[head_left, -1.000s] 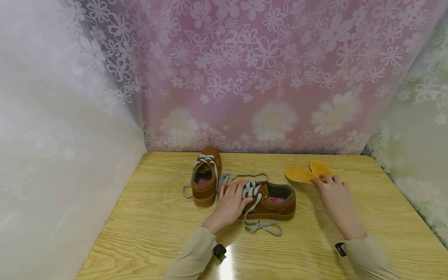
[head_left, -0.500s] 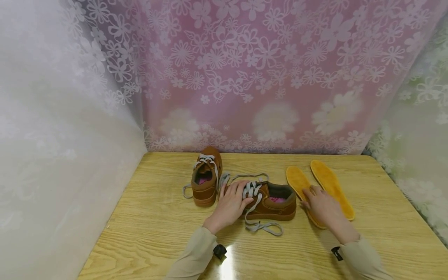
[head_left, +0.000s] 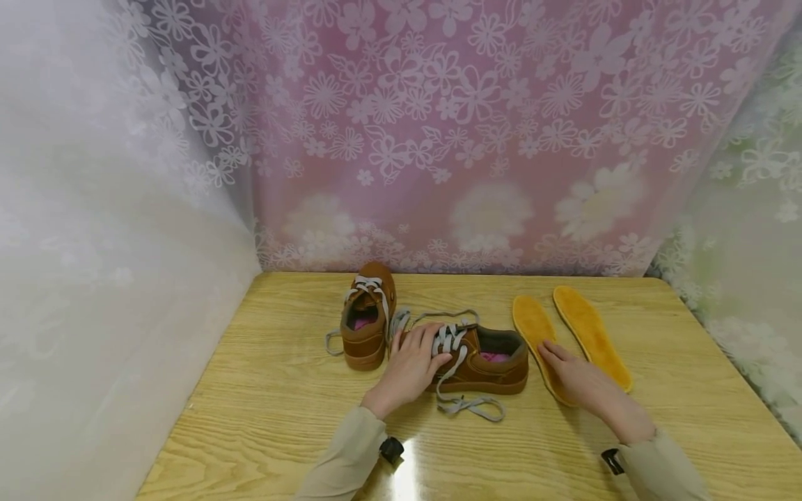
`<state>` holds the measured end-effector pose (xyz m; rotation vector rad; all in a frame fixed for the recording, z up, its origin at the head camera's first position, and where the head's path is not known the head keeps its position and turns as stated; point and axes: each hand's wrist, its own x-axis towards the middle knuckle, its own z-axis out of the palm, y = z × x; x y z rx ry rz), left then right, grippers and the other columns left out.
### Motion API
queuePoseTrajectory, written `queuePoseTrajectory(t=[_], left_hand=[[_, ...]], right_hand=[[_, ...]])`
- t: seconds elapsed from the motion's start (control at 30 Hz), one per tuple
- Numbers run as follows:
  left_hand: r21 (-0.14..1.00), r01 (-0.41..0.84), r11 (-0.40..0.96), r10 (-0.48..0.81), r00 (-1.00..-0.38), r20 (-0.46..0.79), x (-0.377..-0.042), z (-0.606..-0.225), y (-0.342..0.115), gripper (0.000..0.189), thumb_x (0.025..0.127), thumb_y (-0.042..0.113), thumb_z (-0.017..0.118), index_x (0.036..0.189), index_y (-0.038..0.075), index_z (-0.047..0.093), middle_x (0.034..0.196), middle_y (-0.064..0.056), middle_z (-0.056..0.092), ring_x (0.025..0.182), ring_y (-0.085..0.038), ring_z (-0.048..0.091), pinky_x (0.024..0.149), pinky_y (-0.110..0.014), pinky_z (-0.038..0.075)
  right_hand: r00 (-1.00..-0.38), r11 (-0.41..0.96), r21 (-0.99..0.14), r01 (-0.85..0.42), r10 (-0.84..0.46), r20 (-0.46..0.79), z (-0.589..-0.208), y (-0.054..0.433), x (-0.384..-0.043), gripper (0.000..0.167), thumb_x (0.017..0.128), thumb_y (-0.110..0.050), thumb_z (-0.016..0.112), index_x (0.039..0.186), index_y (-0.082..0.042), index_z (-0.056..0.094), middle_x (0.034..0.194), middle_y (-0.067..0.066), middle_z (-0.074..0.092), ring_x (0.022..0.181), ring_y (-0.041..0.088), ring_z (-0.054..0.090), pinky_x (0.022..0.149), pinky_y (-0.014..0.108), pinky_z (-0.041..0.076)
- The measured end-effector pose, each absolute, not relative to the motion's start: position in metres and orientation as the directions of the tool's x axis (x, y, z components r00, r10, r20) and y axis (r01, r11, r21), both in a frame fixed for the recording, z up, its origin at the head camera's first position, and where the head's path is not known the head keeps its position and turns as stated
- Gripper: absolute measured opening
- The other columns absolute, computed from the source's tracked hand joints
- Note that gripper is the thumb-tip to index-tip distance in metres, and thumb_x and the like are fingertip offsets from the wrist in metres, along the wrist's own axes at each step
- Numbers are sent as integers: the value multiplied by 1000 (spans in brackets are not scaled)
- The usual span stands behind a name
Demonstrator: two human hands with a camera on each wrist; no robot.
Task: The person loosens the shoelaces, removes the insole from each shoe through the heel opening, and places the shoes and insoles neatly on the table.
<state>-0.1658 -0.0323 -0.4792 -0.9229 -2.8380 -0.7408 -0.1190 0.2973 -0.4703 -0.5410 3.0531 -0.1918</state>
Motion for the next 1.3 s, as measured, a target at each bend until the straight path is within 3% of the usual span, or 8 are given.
queuePoseTrajectory(t=[0.2,0.4,0.6,0.73,0.9,1.1,1.2,1.3], left_hand=[[439,567,697,537,-819,204,-165,-479,-33,56,108,43,41,155,13,35,152,-10,42,142,-28,39,118,-64,21],[440,564,699,534,-821,202,-165,-478,-33,56,108,43,41,155,13,35,152,-10,42,143,-27,39,118,-63,21],[423,562,711,529,-824,205,-166,-477,-34,56,108,43,41,155,14,35,152,-10,42,143,-27,39,119,-63,20],[431,555,712,527,-827,195,-166,-477,-34,56,108,43,41,156,14,34,153,-10,42,143,-27,38,119,-63,20],[437,553,710,527,-828,191,-166,-478,-35,56,108,43,41,156,14,34,153,-9,41,143,-27,38,119,-63,21],[441,559,702,533,-823,195,-167,-478,-34,57,108,43,42,155,13,34,153,-10,41,143,-28,38,118,-64,21],[436,559,705,534,-823,191,-167,-478,-33,56,108,43,42,156,14,33,153,-10,41,143,-28,38,119,-63,21],[438,558,704,538,-823,184,-166,-477,-33,56,108,43,42,156,15,32,153,-9,41,143,-27,38,119,-63,20]], right_hand=[[-937,927,-139,-349,-346,43,-476,299,-137,44,92,12,60,136,15,54,138,39,50,91,49,67,69,50,57],[-935,926,-135,-354,-352,38,-478,300,-151,45,91,12,60,136,16,53,139,39,49,85,45,67,61,45,54],[-920,904,-168,-392,-385,75,-468,300,-160,48,85,15,67,132,15,57,130,39,55,101,51,63,78,54,56],[-913,884,-234,-404,-376,157,-452,290,-165,44,92,7,66,135,7,59,129,32,59,100,47,66,81,55,56],[-909,818,-397,-416,-377,176,-437,265,-178,39,107,-17,53,145,-7,55,141,22,57,117,44,62,93,60,50],[-832,668,-539,-512,-543,117,-434,239,-198,45,106,-21,57,149,-12,52,148,14,54,129,40,55,100,61,47],[-784,641,-558,-526,-620,27,-436,232,-207,48,104,-10,58,151,-10,49,147,16,54,86,26,67,77,44,57],[-770,656,-572,-492,-635,-66,-439,228,-212,50,102,-1,55,151,-5,47,127,21,64,50,12,40,53,29,42]])
